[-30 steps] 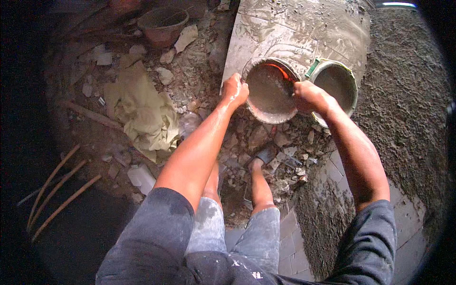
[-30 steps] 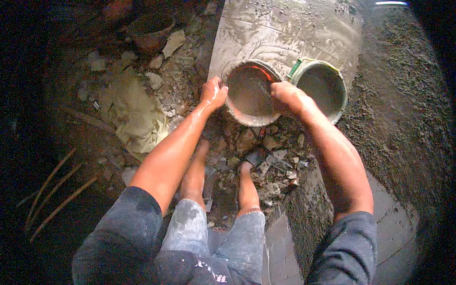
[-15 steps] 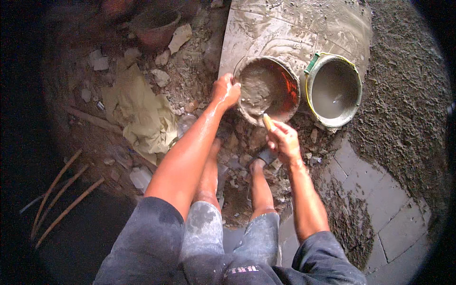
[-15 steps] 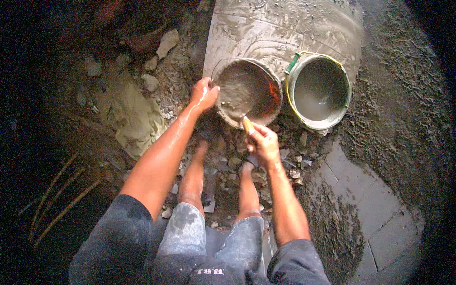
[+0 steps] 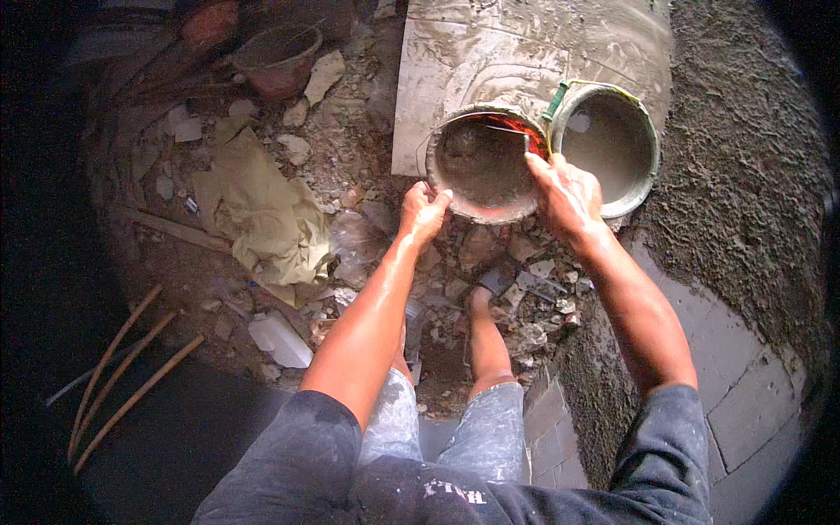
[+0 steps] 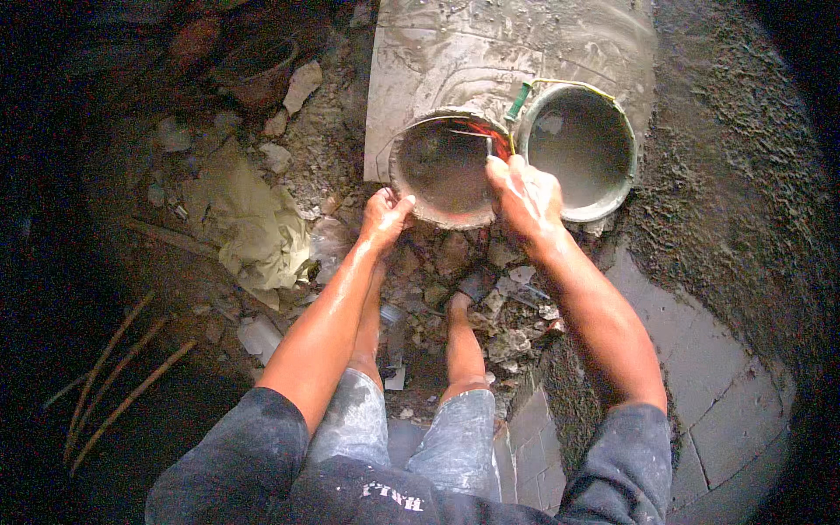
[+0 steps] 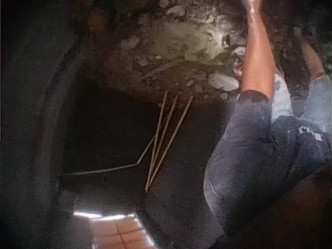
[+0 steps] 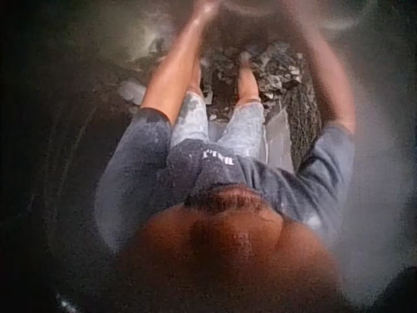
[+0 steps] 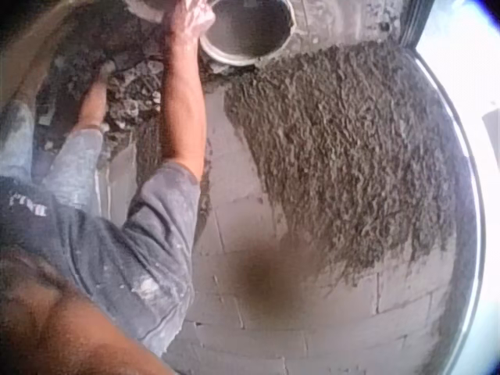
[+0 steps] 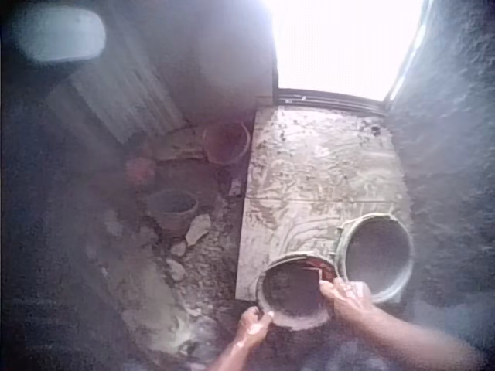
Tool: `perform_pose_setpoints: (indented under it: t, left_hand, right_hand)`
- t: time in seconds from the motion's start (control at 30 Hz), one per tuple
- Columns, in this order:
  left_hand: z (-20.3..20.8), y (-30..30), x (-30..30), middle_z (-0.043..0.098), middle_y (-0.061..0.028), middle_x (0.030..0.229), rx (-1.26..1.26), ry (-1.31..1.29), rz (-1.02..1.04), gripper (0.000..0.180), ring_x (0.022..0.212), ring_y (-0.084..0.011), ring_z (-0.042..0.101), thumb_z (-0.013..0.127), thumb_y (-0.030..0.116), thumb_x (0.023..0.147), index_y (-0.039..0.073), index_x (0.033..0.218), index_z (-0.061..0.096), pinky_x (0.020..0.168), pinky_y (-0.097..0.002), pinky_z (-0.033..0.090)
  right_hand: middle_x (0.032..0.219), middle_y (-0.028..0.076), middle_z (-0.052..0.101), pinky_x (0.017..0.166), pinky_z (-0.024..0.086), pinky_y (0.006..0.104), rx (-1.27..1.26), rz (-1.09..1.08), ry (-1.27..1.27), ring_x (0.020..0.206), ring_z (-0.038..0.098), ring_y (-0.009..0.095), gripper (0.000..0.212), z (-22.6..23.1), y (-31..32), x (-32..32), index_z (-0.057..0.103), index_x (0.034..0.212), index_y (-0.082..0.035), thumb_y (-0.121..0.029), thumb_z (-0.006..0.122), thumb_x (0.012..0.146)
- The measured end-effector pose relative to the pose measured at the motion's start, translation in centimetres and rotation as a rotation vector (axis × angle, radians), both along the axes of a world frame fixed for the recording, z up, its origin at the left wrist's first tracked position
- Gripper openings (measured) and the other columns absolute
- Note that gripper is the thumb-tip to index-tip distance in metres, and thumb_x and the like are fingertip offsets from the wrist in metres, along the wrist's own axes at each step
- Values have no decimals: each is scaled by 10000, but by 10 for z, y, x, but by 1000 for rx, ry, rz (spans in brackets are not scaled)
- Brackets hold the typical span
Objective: The person uses a trowel to scoop mortar from a bucket and apply it onto a block wall, repeating the action to cover the surface.
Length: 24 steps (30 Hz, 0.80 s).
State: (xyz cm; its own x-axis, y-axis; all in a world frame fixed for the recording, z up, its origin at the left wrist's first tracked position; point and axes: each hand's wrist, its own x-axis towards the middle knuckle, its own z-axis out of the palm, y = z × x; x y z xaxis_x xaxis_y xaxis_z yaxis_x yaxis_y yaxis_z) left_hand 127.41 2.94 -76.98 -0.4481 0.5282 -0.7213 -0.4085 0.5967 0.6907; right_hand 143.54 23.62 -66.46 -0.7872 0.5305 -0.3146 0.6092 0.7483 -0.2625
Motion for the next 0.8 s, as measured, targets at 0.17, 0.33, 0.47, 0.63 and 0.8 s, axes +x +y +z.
perform_pose_setpoints:
  t: [0.17, 0.33, 0.47, 0.63, 0.8]
  left_hand:
    - [-35, -19, 4, 634, -49, 782, 37, 32, 18, 177, 654, -156, 594, 718, 150, 868, 22, 906, 601, 613, -345, 506]
    - [-29, -21, 2, 649, -92, 745, -9, 111, 15, 185, 690, -185, 625, 736, 151, 832, 5, 848, 624, 650, -375, 511]
    - [2, -13, -17, 625, -52, 718, -60, 81, -21, 186, 657, -152, 587, 745, 149, 826, 8, 831, 624, 616, -341, 494]
    - [5, -7, -32, 626, -76, 714, -55, 284, -177, 231, 658, -167, 591, 762, 179, 815, 0, 810, 616, 625, -360, 494]
    - [6, 3, -42, 620, -101, 697, -69, 374, -234, 273, 664, -203, 592, 768, 211, 798, -2, 787, 597, 652, -388, 495]
  right_hand:
    - [783, 137, 639, 559, 526, 489, -19, 213, 125, 665, 669, 353, 124, -16, -15, -6, 615, 1010, -148, -175, 569, 898]
    - [755, 156, 601, 515, 493, 485, -96, 316, 127, 591, 638, 346, 199, 19, -34, 0, 596, 1066, -103, -172, 585, 880]
    - [812, 162, 607, 518, 491, 477, -155, 390, -14, 608, 637, 334, 327, 73, -21, 19, 586, 1181, -120, -163, 612, 858]
    - [931, 183, 615, 638, 538, 478, 93, 180, -112, 755, 676, 355, 404, 81, -16, -22, 590, 1268, -87, -111, 591, 865]
    - [879, 147, 734, 673, 599, 419, 80, 242, -459, 781, 741, 311, 125, 42, -10, -68, 720, 888, -114, -165, 608, 867]
